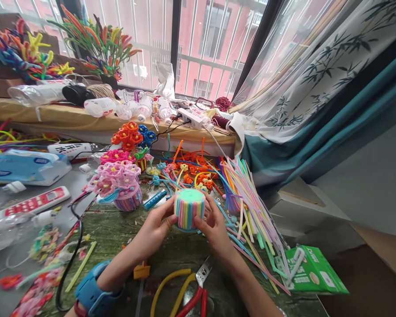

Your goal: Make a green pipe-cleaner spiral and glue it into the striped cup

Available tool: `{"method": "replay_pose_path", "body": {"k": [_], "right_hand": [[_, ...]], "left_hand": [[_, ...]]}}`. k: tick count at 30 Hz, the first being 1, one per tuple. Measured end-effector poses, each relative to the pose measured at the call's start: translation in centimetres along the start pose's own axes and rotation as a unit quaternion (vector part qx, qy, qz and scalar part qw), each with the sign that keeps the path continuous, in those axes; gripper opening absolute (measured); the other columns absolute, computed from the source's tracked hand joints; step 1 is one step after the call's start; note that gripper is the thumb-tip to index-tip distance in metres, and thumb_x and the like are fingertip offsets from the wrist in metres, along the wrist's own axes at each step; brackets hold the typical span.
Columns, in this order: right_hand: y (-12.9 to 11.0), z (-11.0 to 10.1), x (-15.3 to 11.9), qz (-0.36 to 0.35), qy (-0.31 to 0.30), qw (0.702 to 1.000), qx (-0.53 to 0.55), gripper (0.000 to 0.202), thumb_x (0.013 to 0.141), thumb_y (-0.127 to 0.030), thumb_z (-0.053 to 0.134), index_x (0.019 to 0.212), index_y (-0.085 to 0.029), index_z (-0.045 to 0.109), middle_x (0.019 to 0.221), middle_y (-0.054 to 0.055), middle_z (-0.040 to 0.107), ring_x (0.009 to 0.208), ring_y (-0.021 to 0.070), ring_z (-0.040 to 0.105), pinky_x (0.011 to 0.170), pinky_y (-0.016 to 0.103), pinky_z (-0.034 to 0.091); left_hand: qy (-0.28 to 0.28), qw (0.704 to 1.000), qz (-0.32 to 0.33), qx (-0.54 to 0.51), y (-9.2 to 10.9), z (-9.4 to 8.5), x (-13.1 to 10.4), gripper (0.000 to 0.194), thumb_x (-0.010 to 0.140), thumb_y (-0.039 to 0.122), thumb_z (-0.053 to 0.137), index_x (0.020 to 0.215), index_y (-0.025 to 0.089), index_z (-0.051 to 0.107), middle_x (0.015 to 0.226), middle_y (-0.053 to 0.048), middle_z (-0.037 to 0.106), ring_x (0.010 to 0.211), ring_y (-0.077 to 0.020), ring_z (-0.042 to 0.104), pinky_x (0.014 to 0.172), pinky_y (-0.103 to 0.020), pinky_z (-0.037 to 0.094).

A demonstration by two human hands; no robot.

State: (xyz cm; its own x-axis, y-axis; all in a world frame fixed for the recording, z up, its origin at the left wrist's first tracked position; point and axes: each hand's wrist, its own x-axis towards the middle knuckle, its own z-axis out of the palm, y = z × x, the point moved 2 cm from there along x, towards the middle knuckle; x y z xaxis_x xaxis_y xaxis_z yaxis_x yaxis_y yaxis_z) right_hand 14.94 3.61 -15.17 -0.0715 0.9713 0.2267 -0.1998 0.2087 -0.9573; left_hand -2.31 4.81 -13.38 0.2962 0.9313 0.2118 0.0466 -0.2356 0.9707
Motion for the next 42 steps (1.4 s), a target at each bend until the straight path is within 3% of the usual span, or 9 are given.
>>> {"method": "replay_pose_path", "body": {"k": [4,8,11,14,18,25,29,37,42], "right_hand": [[-0.4,0.1,-0.4,-0.008,0.022,0.997,-0.077,0.073,0.071,-0.041,0.084,0.135,-0.026,0.051,0.132,0.009,0.063,0.115,0.0261,0.065,0.093,0.037,0.056],[-1.0,0.0,-0.6,-0.061,0.071,0.973,-0.209,0.071,0.067,-0.035,0.085,0.131,-0.025,0.057,0.125,0.009,0.066,0.110,0.0277,0.065,0.094,0.040,0.053],[-1.4,0.1,-0.7,-0.102,0.076,0.954,-0.270,0.069,0.067,-0.032,0.084,0.131,-0.026,0.058,0.120,0.008,0.065,0.108,0.0286,0.063,0.094,0.042,0.053],[-1.7,0.3,-0.8,-0.110,0.071,0.949,-0.286,0.071,0.069,-0.027,0.082,0.135,-0.029,0.056,0.117,0.007,0.062,0.107,0.0277,0.063,0.094,0.041,0.053],[-1.7,0.3,-0.9,-0.124,0.067,0.941,-0.307,0.074,0.069,-0.025,0.081,0.138,-0.032,0.055,0.119,0.006,0.057,0.110,0.0274,0.061,0.098,0.041,0.051],[-1.3,-0.1,-0.9,-0.150,0.021,0.942,-0.300,0.083,0.073,-0.021,0.078,0.148,-0.035,0.045,0.128,0.006,0.063,0.116,0.0277,0.062,0.102,0.042,0.049],[-1.3,-0.1,-1.0,-0.151,0.014,0.944,-0.294,0.082,0.073,-0.021,0.079,0.147,-0.033,0.046,0.128,0.006,0.066,0.113,0.0272,0.065,0.099,0.039,0.051],[-0.8,-0.2,-1.0,-0.167,0.019,0.939,-0.300,0.076,0.075,-0.022,0.078,0.145,-0.029,0.050,0.129,0.007,0.066,0.112,0.0252,0.066,0.098,0.038,0.053],[-0.4,-0.2,-0.8,-0.185,0.026,0.936,-0.300,0.077,0.073,-0.021,0.079,0.144,-0.026,0.049,0.136,0.007,0.063,0.122,0.0260,0.062,0.104,0.038,0.050]], "left_hand": [[0.011,0.999,0.013,0.034,0.7,-0.2,0.0,0.040,0.092,0.037,0.060,0.129,0.021,0.067,0.132,-0.009,0.068,0.131,-0.0323,0.055,0.115,-0.047,0.037],[-0.032,0.999,0.018,0.040,1.5,0.2,-0.4,0.053,0.090,0.028,0.060,0.143,0.023,0.053,0.143,-0.011,0.059,0.124,-0.0302,0.062,0.103,-0.041,0.051],[-0.048,0.995,0.046,0.078,1.7,0.5,-0.7,0.064,0.087,0.020,0.061,0.148,0.025,0.043,0.151,-0.011,0.051,0.129,-0.0292,0.057,0.107,-0.042,0.047],[-0.045,0.974,0.096,0.202,1.6,0.6,-0.8,0.063,0.085,0.012,0.057,0.145,0.029,0.047,0.150,-0.008,0.051,0.137,-0.0293,0.048,0.115,-0.046,0.038],[-0.052,0.939,0.131,0.315,1.5,0.8,-0.9,0.066,0.083,0.006,0.049,0.143,0.033,0.048,0.149,-0.008,0.049,0.135,-0.0282,0.051,0.111,-0.044,0.042],[-0.052,0.903,0.167,0.394,1.0,0.6,-1.1,0.064,0.086,0.007,0.047,0.145,0.032,0.047,0.149,-0.013,0.047,0.133,-0.0317,0.053,0.106,-0.047,0.048],[-0.065,0.891,0.173,0.415,0.9,0.6,-1.3,0.065,0.084,0.006,0.047,0.145,0.030,0.047,0.147,-0.016,0.048,0.130,-0.0332,0.055,0.104,-0.048,0.049],[-0.087,0.890,0.167,0.415,1.0,0.5,-1.4,0.070,0.083,0.002,0.046,0.146,0.032,0.043,0.148,-0.014,0.043,0.132,-0.0322,0.053,0.102,-0.050,0.051],[-0.061,0.920,0.155,0.354,1.6,0.4,-1.0,0.074,0.084,0.002,0.044,0.150,0.034,0.035,0.146,-0.009,0.047,0.134,-0.0247,0.051,0.109,-0.046,0.047]]}}
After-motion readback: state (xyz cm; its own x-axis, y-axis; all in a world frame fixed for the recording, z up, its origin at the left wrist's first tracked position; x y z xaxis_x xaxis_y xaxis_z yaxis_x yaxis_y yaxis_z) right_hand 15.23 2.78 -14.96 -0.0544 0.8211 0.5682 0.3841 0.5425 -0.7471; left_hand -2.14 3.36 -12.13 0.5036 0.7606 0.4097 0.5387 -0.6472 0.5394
